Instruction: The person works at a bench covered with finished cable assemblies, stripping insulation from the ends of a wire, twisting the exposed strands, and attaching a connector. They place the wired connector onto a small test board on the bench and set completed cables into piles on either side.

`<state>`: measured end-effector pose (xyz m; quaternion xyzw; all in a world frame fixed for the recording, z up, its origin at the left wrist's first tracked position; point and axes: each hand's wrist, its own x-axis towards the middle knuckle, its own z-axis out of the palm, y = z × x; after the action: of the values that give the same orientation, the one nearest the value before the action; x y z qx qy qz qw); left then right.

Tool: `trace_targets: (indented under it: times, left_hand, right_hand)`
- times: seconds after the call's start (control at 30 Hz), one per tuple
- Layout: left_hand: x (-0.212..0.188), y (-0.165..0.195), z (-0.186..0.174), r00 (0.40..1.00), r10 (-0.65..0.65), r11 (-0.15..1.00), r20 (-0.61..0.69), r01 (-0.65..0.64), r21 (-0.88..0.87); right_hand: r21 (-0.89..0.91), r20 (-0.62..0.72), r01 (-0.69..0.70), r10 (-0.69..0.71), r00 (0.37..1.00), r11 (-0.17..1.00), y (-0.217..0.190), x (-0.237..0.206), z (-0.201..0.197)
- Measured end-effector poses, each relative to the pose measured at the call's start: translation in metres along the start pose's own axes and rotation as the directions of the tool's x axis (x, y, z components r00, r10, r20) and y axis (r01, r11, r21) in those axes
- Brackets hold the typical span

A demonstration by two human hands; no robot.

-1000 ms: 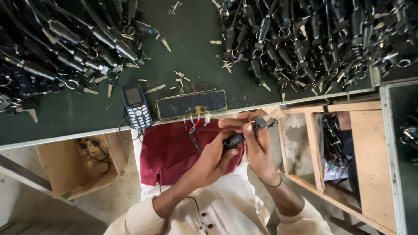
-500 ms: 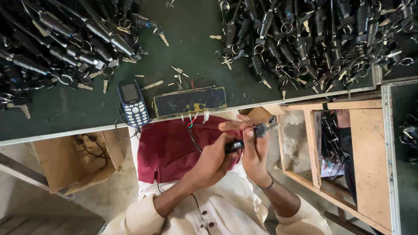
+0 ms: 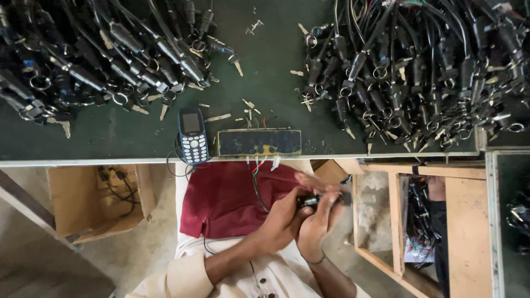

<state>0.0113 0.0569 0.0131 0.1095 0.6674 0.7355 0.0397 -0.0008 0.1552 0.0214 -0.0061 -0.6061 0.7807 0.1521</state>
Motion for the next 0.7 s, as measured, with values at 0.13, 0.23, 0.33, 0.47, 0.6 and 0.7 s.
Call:
trace_targets:
  times: [0.13,0.23,0.33,0.47,0.6,0.7]
  left_hand:
    - [0.001,0.004,-0.014,0.997,-0.018,1.000,0.073,0.019,-0.018]
    - [0.001,0.011,-0.025,0.967,-0.162,0.977,0.197,0.185,-0.103]
    - [0.004,0.021,-0.032,0.930,-0.159,0.931,0.332,0.253,-0.264]
    - [0.005,0.033,-0.035,0.906,-0.040,0.986,0.422,0.103,-0.129]
    - [-0.017,0.043,-0.026,0.936,-0.098,0.982,0.339,0.036,0.184]
    - [-0.028,0.056,-0.005,0.894,-0.121,0.988,0.432,0.152,-0.038]
  right_hand:
    - [-0.137,0.067,-0.162,0.173,0.983,0.977,-0.002,0.003,-0.014]
    - [-0.896,0.290,0.224,0.123,0.949,0.382,-0.039,0.027,-0.040]
    - [-0.602,0.729,0.622,0.027,0.684,0.501,-0.089,0.060,-0.061]
    - [-0.333,0.941,0.907,0.152,0.302,0.257,-0.118,0.089,-0.058]
    - [-0.331,0.942,0.892,0.170,0.291,0.307,-0.119,0.090,-0.076]
    - [-0.388,0.868,0.854,0.450,0.212,0.346,-0.121,0.104,-0.120]
